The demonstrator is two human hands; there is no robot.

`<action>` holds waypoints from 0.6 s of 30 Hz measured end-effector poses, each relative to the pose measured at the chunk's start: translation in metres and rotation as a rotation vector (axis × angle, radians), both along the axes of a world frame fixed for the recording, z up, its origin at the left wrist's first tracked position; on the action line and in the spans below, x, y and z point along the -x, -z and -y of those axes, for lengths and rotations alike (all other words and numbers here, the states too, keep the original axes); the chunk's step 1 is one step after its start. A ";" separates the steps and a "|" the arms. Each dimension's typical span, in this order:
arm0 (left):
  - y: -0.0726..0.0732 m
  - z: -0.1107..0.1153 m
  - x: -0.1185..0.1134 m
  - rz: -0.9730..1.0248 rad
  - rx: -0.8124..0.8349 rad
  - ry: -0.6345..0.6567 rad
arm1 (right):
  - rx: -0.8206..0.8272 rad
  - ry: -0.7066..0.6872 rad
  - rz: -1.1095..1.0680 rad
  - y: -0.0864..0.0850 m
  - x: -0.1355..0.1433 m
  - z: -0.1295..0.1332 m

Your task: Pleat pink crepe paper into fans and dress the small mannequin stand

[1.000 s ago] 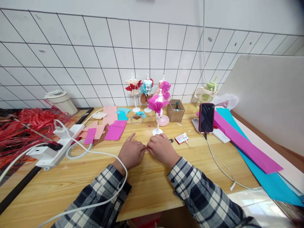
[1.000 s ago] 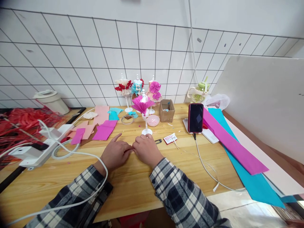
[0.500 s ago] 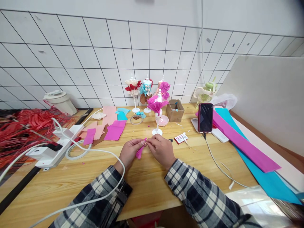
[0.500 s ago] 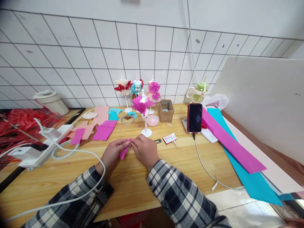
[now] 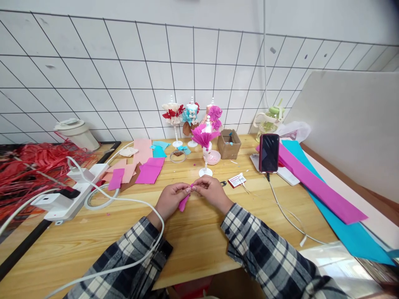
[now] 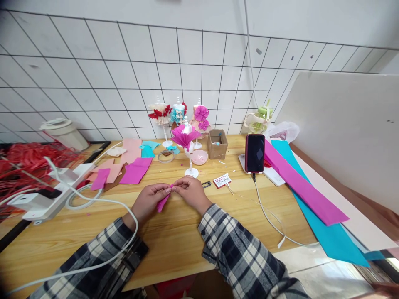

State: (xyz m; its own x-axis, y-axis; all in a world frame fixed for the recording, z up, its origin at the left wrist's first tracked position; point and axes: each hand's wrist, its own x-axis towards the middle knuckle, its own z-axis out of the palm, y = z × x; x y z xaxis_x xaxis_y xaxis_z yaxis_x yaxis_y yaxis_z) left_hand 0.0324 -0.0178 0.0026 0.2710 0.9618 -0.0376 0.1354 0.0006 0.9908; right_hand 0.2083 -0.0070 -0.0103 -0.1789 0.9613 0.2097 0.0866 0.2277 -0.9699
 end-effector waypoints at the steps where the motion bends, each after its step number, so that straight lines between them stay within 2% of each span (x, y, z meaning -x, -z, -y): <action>1: 0.000 0.000 0.001 0.001 0.008 0.019 | 0.022 -0.034 -0.016 -0.001 -0.001 0.000; 4: -0.003 0.000 0.005 0.042 0.079 0.094 | 0.049 -0.170 -0.061 -0.007 -0.002 0.002; 7: -0.004 0.000 0.008 0.105 0.158 0.131 | -0.043 -0.212 -0.061 -0.012 -0.003 0.004; 9: -0.005 0.000 0.008 0.159 0.206 0.133 | -0.064 -0.198 -0.080 -0.013 -0.002 0.004; 11: -0.005 0.000 0.008 0.238 0.229 0.100 | -0.011 -0.193 -0.107 -0.012 -0.001 0.004; 14: -0.005 -0.001 0.007 0.332 0.186 0.052 | 0.032 -0.126 -0.109 -0.010 -0.001 0.003; 18: -0.005 -0.006 0.009 0.206 0.112 0.093 | 0.018 -0.017 -0.103 -0.008 -0.002 0.001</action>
State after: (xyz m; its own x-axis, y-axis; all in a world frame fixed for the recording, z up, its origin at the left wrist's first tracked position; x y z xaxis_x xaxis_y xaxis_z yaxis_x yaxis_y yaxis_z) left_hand 0.0231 -0.0118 0.0074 0.3713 0.9253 -0.0768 -0.0649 0.1084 0.9920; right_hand 0.2105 -0.0082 -0.0028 -0.1737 0.9620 0.2109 -0.0177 0.2110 -0.9773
